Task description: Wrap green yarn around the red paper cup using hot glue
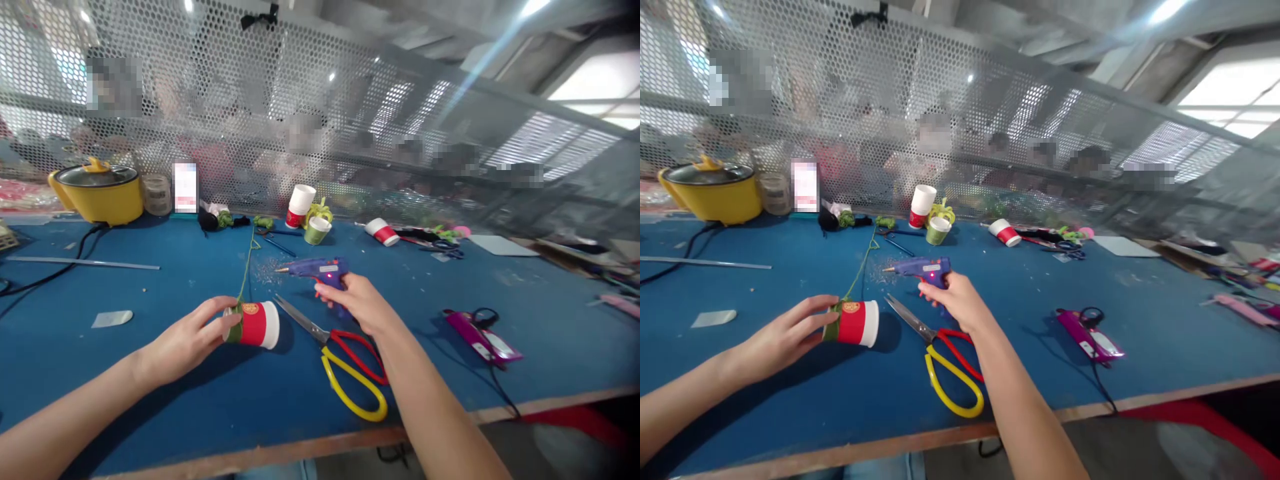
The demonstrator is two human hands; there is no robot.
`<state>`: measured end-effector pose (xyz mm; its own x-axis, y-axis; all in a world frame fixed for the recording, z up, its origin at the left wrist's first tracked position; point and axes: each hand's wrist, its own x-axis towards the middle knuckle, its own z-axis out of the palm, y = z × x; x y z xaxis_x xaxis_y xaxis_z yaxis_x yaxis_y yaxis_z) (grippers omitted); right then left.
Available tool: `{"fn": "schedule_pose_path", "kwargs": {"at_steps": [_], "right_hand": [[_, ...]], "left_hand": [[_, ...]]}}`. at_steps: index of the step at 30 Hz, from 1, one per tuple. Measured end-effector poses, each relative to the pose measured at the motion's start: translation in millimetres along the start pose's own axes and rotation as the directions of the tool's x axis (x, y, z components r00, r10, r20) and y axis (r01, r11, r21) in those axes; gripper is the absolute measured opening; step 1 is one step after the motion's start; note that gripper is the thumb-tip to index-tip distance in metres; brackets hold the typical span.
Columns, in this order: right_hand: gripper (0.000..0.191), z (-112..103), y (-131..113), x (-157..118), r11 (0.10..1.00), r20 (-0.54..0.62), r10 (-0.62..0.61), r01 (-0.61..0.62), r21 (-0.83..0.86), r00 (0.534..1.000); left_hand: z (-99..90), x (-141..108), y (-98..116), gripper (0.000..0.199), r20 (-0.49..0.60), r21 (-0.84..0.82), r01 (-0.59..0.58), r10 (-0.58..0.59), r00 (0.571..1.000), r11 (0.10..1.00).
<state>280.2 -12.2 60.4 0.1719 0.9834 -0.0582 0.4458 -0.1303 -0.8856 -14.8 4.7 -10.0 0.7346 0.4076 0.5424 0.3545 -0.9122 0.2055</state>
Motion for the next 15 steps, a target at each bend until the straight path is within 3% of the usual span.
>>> {"fn": "schedule_pose_path", "kwargs": {"at_steps": [5, 10, 15], "right_hand": [[0.033, -9.7, 22.0, 31.4, 0.977, -0.069, 0.113, -0.123, -0.176, 0.991], [0.032, -6.4, 42.1, 56.7, 0.906, -0.166, 0.136, -0.191, -0.378, 0.977], [0.023, -5.3, 27.8, 64.0, 0.776, -0.305, 0.032, -0.215, -0.593, 0.952]], "left_hand": [[0.7, 1.3, 1.6, 0.035, -0.001, -0.01, -0.006, 0.006, 1.0, 1.0], [1.8, 1.3, 0.2, 0.033, 0.005, -0.009, -0.008, 0.008, 1.0, 1.0], [2.9, 0.1, -0.2, 0.032, 0.02, -0.009, -0.004, 0.004, 1.0, 1.0]]}}
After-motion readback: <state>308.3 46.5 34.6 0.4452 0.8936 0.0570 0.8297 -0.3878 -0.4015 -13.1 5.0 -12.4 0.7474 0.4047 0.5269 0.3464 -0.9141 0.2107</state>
